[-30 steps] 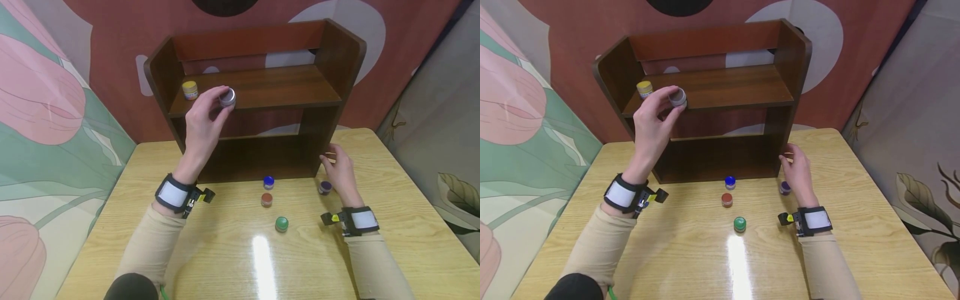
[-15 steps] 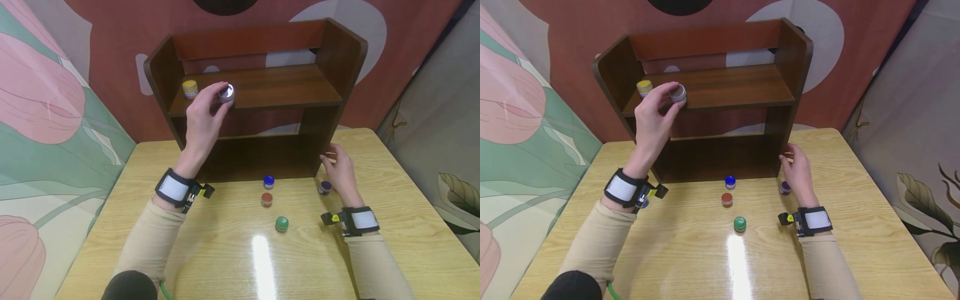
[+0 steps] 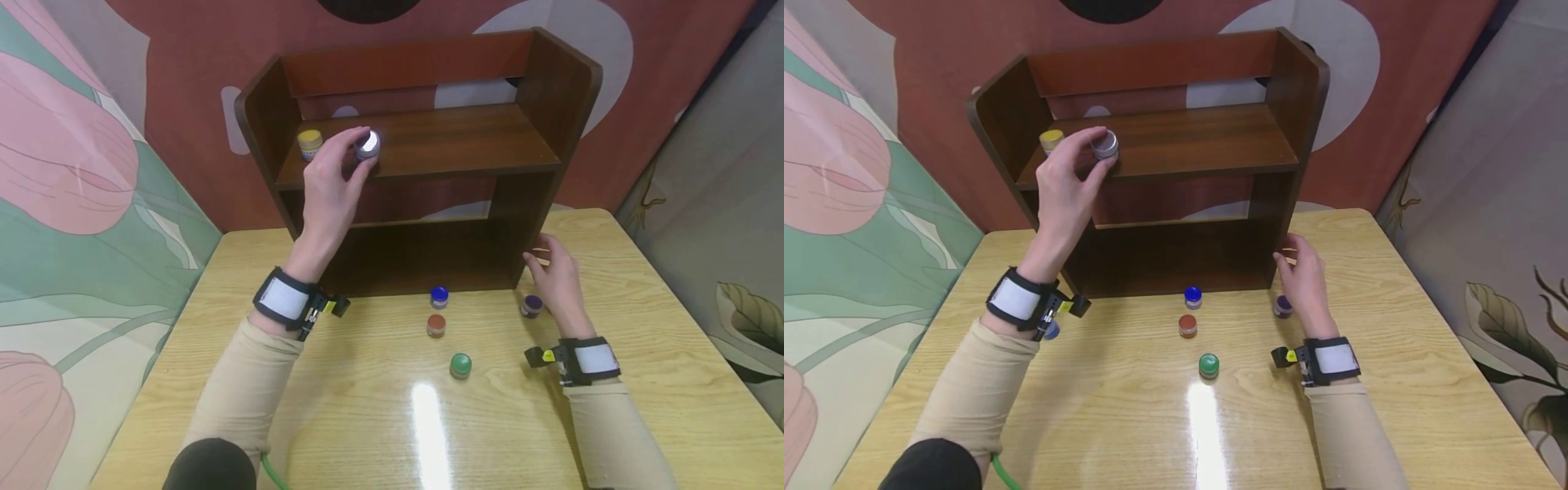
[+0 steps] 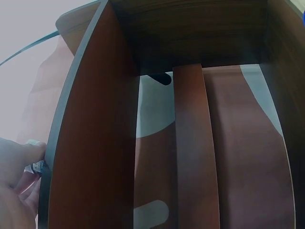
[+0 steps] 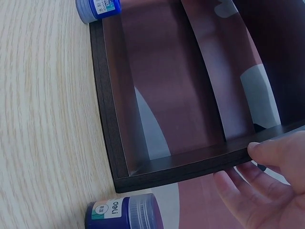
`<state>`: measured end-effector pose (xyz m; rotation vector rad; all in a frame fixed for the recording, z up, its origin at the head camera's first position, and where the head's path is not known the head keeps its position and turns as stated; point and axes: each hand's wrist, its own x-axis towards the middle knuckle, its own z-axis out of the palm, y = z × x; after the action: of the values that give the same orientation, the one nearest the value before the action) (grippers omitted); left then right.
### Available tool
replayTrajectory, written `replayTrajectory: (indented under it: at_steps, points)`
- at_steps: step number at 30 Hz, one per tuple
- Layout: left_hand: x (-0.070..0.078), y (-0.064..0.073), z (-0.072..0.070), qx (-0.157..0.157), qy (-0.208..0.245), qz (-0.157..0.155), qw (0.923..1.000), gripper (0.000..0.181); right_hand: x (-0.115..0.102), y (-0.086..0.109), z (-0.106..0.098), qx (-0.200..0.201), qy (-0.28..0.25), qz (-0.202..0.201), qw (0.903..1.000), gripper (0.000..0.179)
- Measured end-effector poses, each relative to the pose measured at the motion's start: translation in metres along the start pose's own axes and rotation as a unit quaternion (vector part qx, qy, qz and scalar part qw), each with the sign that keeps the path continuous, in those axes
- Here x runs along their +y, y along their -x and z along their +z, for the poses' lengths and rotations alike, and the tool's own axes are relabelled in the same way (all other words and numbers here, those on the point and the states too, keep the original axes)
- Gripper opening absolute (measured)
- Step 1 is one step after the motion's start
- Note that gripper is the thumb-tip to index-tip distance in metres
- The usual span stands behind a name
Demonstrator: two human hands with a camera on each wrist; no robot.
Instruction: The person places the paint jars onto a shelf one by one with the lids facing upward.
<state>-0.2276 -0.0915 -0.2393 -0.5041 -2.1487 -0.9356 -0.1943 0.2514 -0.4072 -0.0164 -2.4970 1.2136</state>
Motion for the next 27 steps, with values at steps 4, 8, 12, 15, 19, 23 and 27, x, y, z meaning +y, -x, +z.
replayTrajectory:
  at_steps: [4, 8, 12, 15, 19, 23, 27]
  points:
    - [0.0, -0.003, 0.0, -0.006, -0.002, 0.0, 1.0, 0.041, 0.0, 0.0, 0.0, -0.001, 0.001, -0.001, 1.0, 0.039]
    - [0.0, -0.006, 0.0, -0.012, -0.008, 0.006, 0.9999, 0.041, 0.001, 0.0, 0.001, -0.002, 0.0, -0.003, 1.0, 0.039]
    - [0.0, -0.009, 0.0, -0.018, -0.012, 0.005, 0.9997, 0.041, 0.002, 0.0, 0.002, -0.002, 0.002, -0.002, 1.0, 0.039]
    - [-0.001, -0.011, 0.0, -0.025, -0.016, -0.004, 0.9996, 0.042, 0.002, 0.0, 0.002, -0.001, 0.001, -0.001, 1.0, 0.039]
    - [-0.001, -0.013, 0.001, -0.027, -0.021, -0.013, 0.9993, 0.042, 0.001, 0.0, 0.001, 0.0, -0.003, -0.002, 1.0, 0.039]
    - [-0.001, -0.015, 0.002, -0.028, -0.031, -0.017, 0.999, 0.042, 0.001, 0.001, 0.001, 0.0, -0.006, -0.005, 1.0, 0.039]
    - [-0.001, -0.017, 0.003, -0.03, -0.04, -0.02, 0.9985, 0.042, 0.0, 0.001, 0.001, 0.002, -0.005, -0.006, 1.0, 0.038]
